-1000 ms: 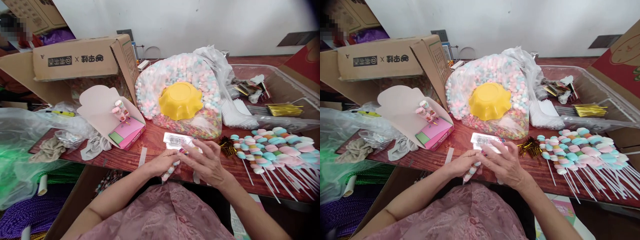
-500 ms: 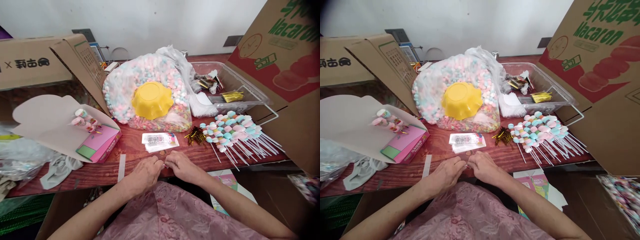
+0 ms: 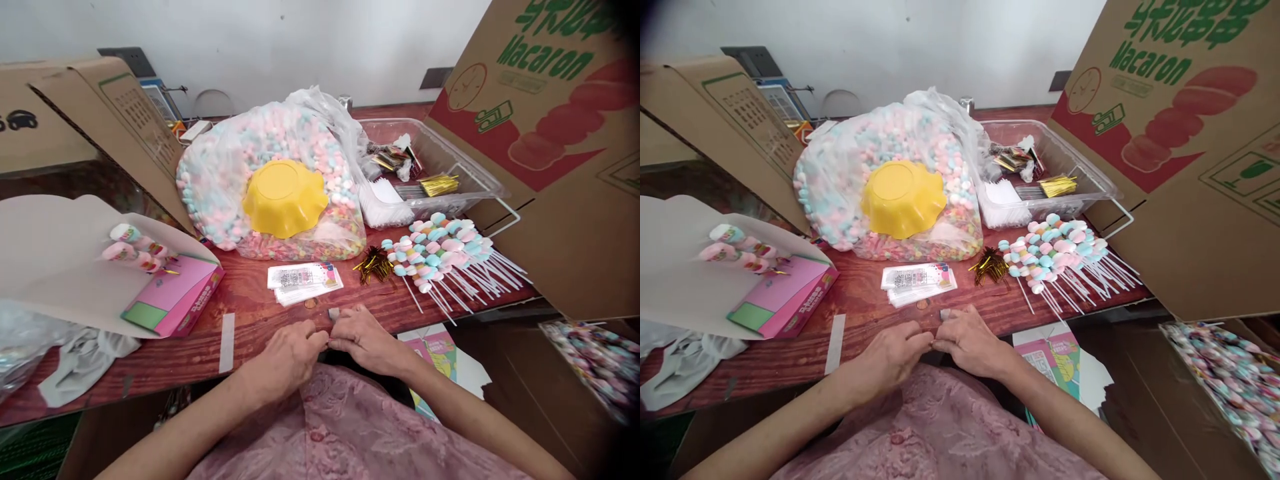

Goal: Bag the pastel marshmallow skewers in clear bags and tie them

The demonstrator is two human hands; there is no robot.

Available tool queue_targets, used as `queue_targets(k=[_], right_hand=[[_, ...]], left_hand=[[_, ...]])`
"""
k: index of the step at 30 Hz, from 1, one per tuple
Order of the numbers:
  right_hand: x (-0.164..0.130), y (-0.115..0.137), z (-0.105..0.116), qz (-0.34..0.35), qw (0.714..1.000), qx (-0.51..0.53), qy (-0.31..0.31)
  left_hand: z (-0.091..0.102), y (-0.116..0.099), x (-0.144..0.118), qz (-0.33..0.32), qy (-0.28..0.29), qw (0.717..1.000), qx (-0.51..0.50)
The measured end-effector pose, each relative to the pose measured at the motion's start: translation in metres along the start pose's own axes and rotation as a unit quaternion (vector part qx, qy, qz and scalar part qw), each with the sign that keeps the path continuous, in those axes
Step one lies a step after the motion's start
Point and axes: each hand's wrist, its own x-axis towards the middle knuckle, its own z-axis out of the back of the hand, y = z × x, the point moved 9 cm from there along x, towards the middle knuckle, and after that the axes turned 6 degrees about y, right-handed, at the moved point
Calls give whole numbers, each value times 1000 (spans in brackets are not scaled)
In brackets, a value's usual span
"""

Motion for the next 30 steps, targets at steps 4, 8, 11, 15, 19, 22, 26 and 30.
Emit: queue_targets(k=[4,8,11,15,19,22,26,30], right_hand=[[-26,-37,41,-53,996,-15,-67],[-57,-94,87,-181,929,-292,-138],[-52,-107,78,-177,907,-375,-65],[-38,-88,70,-141,938,-294,-115],[-41,-90,85,-106,957,12,-271],[-54,-111,92,-126,909,151,-369],[-72,-113,90,-133,880,148,-432],[-55,-78,70,-63,943,38,-325]], left_hand=[[5,7,5,15,-51,999,8],[17,24,9,37,-88,978,-185],[10,32,14,66,-89,934,-341],[4,44,13,125,-126,853,-491],[9,60,-5,212,-169,787,-554],[13,66,-16,236,-187,765,-569],[10,70,-22,231,-192,759,-578],[5,70,-21,219,-190,755,-588]])
